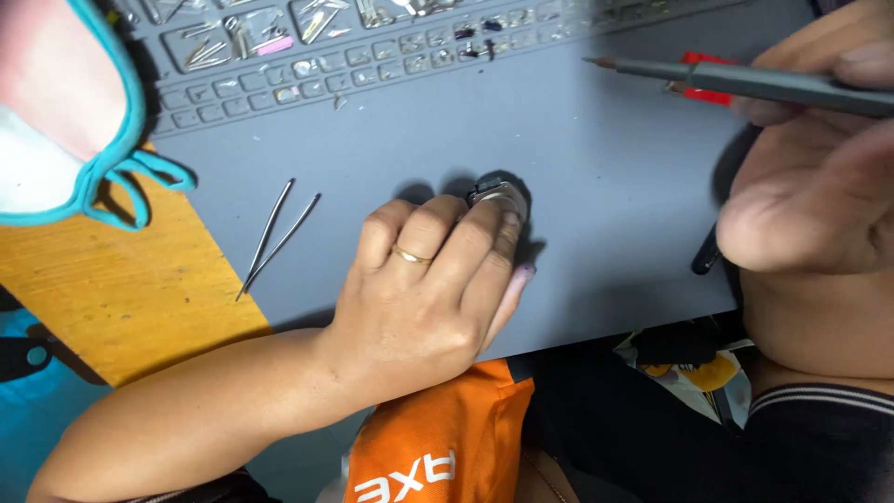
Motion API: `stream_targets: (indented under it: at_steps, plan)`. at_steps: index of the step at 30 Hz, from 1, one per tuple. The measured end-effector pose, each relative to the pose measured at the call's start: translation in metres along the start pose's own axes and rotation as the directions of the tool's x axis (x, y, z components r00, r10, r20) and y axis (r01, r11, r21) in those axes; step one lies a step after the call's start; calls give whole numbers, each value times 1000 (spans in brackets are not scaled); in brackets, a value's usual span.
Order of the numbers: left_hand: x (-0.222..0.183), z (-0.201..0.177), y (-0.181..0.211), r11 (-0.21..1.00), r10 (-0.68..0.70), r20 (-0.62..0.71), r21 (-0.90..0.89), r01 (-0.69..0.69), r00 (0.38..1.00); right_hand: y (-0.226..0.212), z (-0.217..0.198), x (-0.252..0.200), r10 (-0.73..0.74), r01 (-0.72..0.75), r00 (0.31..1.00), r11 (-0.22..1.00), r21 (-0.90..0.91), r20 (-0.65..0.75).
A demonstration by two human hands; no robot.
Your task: Marking or cleaning the bezel of a watch using a fine-tipped precision tool.
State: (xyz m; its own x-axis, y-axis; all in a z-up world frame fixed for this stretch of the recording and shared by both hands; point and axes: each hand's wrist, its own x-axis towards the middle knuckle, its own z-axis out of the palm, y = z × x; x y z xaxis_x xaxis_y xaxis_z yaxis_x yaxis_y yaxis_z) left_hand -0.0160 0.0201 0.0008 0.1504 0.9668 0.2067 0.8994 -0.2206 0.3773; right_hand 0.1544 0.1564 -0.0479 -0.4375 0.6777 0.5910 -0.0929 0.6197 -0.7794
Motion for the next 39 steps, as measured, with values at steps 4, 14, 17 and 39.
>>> stream_targets:
  at_steps: [4, 14, 17, 39]
  plan:
    - [-2, 0, 0, 999, -7, -29, 50, 8, 1000, 0, 15, 4, -35, 35, 999, 999, 34, -10]
    - [-3, -5, 0, 993, -7, -94, 117, 18, 996, -20, 9, 10, 96, -42, 888, 991, -129, 450]
    - [-3, -7, -1, 995, 15, -165, 104, 2, 986, -22, 13, 11, 141, -88, 876, 987, -134, 462]
    - [0, 4, -17, 520, -438, -78, -834, 182, 895, -5, 6, 0, -355, 318, 912, 928, 192, 207]
